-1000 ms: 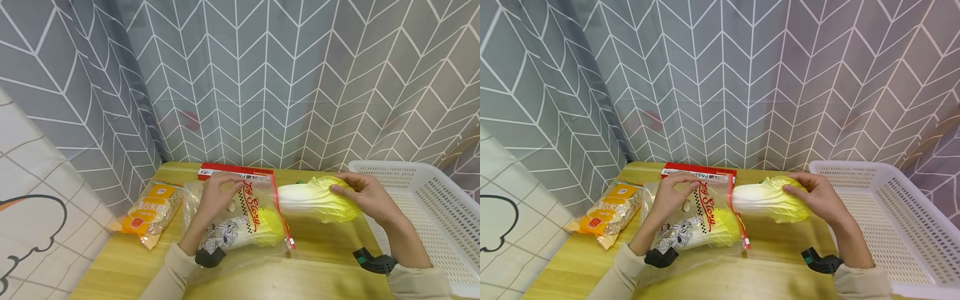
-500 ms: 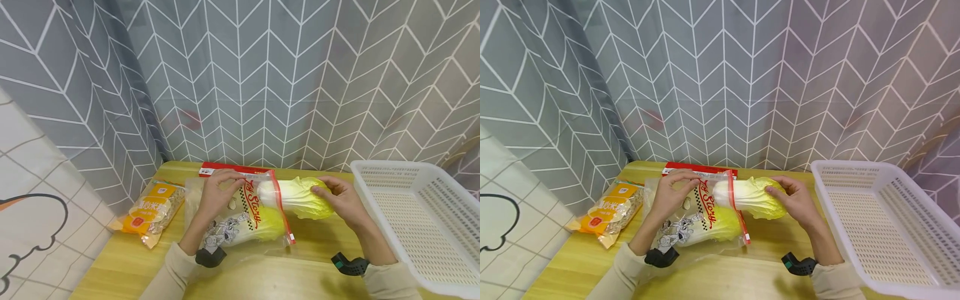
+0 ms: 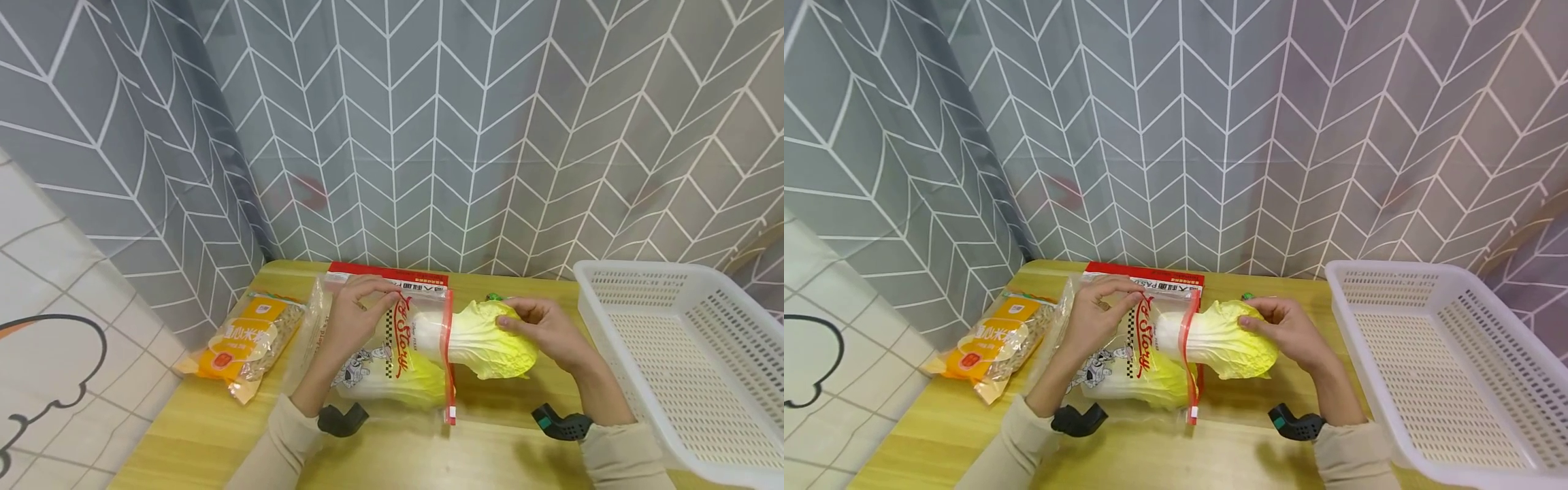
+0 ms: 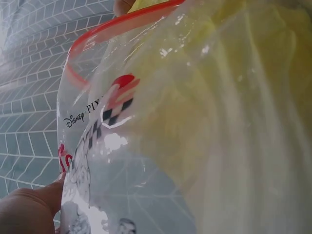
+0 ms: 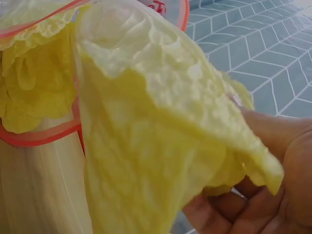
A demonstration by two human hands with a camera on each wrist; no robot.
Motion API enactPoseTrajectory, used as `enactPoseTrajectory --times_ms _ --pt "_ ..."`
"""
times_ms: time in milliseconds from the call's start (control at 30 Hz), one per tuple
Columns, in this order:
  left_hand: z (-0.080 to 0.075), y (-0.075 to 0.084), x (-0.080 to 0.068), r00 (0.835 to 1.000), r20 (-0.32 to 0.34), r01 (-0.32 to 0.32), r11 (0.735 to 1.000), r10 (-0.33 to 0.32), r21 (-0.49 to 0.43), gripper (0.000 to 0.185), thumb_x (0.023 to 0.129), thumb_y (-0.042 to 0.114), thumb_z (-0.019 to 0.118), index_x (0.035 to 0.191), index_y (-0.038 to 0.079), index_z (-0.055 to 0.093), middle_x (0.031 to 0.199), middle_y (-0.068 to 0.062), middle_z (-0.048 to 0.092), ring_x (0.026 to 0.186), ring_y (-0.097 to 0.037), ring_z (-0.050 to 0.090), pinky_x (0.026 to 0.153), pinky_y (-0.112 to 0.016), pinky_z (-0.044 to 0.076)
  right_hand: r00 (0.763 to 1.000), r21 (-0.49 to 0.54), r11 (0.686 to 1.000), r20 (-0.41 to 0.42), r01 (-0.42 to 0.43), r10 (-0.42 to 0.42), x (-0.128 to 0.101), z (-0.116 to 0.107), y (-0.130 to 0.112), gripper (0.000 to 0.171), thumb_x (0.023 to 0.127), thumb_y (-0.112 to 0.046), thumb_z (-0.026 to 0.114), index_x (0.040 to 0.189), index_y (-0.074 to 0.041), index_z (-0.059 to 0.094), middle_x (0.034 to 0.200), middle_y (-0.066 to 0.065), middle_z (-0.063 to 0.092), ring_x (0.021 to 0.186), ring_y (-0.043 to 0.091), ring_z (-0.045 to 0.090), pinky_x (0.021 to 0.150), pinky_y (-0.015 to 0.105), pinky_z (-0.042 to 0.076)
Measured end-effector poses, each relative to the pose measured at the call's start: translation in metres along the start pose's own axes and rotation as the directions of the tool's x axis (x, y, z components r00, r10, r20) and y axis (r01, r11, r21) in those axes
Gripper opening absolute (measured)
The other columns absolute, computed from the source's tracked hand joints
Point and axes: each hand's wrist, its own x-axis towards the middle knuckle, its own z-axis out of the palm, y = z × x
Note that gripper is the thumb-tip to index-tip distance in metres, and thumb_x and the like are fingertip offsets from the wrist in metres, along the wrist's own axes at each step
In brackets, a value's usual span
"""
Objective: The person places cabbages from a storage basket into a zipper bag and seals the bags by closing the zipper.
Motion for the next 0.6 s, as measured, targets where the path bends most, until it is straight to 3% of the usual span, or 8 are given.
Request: enactPoseTrajectory --times_ms 167,267,433,533,600 --pt "0.002 -0.001 0.001 1.000 0.012 -0.016 1.000 0.017 -0.018 0.011 0.090 0.017 0.078 0.101 0.014 0.081 0.103 0.002 0.078 0.109 -0.017 0.066 0.103 -0.044 0.048 0.990 -0.049 0.996 -0.123 -0.072 0.066 -0.001 0.003 -0.004 0.027 0.101 -0.016 0.064 0.122 -0.001 0.070 0.098 -0.017 0.074 0.089 0.003 0.067 0.079 0.022 0.055" --pt "0.004 -0.001 0.001 0.999 0.029 -0.022 0.999 0.023 -0.023 0.011 0.090 0.017 0.078 0.100 0.015 0.081 0.103 0.004 0.078 0.108 -0.015 0.066 0.102 -0.043 0.048 0.978 -0.020 0.996 -0.192 -0.085 0.079 0.002 0.009 -0.004 0.028 0.100 -0.019 0.066 0.120 0.000 0.070 0.092 -0.016 0.074 0.084 0.004 0.067 0.077 0.022 0.055" --pt "0.006 -0.001 -0.001 0.999 0.032 -0.013 1.000 0.014 -0.018 0.012 0.090 0.018 0.078 0.101 0.014 0.081 0.104 0.005 0.078 0.109 -0.015 0.065 0.104 -0.043 0.047 0.978 0.106 0.991 -0.181 -0.081 0.099 0.007 0.024 0.000 0.017 0.100 -0.017 0.066 0.113 -0.011 0.074 0.084 -0.009 0.075 0.068 0.006 0.067 0.065 0.023 0.057" --pt "0.007 0.000 -0.002 0.999 0.033 -0.019 1.000 0.019 -0.021 0.013 0.090 0.017 0.078 0.102 0.013 0.081 0.104 0.005 0.078 0.110 -0.015 0.064 0.104 -0.043 0.046 0.973 0.138 0.984 -0.187 -0.111 0.136 0.010 0.032 0.002 0.013 0.099 -0.018 0.067 0.109 -0.016 0.075 0.085 -0.011 0.074 0.080 0.004 0.066 0.073 0.022 0.057" --pt "0.007 0.001 -0.002 0.999 0.037 -0.027 0.999 0.028 -0.021 0.012 0.091 0.018 0.078 0.102 0.013 0.081 0.105 0.004 0.078 0.111 -0.015 0.064 0.105 -0.043 0.046 0.965 0.144 0.980 -0.204 -0.138 0.166 0.012 0.037 0.003 0.014 0.099 -0.018 0.067 0.109 -0.011 0.074 0.085 -0.013 0.072 0.089 0.006 0.062 0.078 0.022 0.055"
